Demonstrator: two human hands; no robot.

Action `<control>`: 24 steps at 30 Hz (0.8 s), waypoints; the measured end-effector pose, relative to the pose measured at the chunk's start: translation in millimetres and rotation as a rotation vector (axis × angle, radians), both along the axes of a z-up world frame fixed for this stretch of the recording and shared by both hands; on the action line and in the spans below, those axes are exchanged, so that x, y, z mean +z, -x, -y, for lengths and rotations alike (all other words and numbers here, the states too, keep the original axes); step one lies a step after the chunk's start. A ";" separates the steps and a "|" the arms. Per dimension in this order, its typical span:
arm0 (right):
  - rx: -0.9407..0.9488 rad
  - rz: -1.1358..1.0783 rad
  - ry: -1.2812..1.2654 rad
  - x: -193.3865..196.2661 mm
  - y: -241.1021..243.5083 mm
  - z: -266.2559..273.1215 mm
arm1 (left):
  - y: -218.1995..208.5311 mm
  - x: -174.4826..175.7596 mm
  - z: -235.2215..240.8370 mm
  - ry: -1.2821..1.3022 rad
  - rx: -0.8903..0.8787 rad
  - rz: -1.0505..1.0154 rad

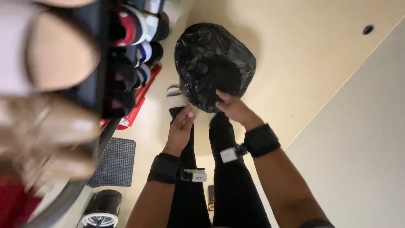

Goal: The person places a black trash bag into a white trash bin, then uses a red broom and dustpan to sweep debris into the bin. They adjust the trash bag inside the bin afterward.

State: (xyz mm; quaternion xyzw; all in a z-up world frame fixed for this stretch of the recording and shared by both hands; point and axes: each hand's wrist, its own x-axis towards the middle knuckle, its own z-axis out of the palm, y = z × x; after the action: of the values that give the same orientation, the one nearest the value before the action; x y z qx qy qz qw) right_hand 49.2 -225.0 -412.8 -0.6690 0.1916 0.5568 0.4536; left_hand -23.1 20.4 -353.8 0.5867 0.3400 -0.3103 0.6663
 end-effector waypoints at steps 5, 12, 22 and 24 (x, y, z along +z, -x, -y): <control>0.048 0.155 -0.116 116.5 11.1 -10.4 | 53.0 49.1 -1.8 -0.094 0.183 0.112; 0.281 0.286 -0.199 254.5 42.4 -21.2 | 124.5 168.4 -37.2 -0.253 0.360 0.196; 0.418 0.421 -0.087 376.1 93.1 -68.6 | 217.2 236.0 -208.0 -0.741 0.601 0.225; 0.428 0.491 -0.052 392.8 112.5 -85.4 | 218.9 231.3 -247.9 -0.708 0.707 0.280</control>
State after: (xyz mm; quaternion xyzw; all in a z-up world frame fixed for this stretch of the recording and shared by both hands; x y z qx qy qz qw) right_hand -63.4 -139.6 -20.0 -0.7966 -0.0828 0.4663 0.3757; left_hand -242.1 268.3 -122.5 0.6612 0.5092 0.1491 0.5303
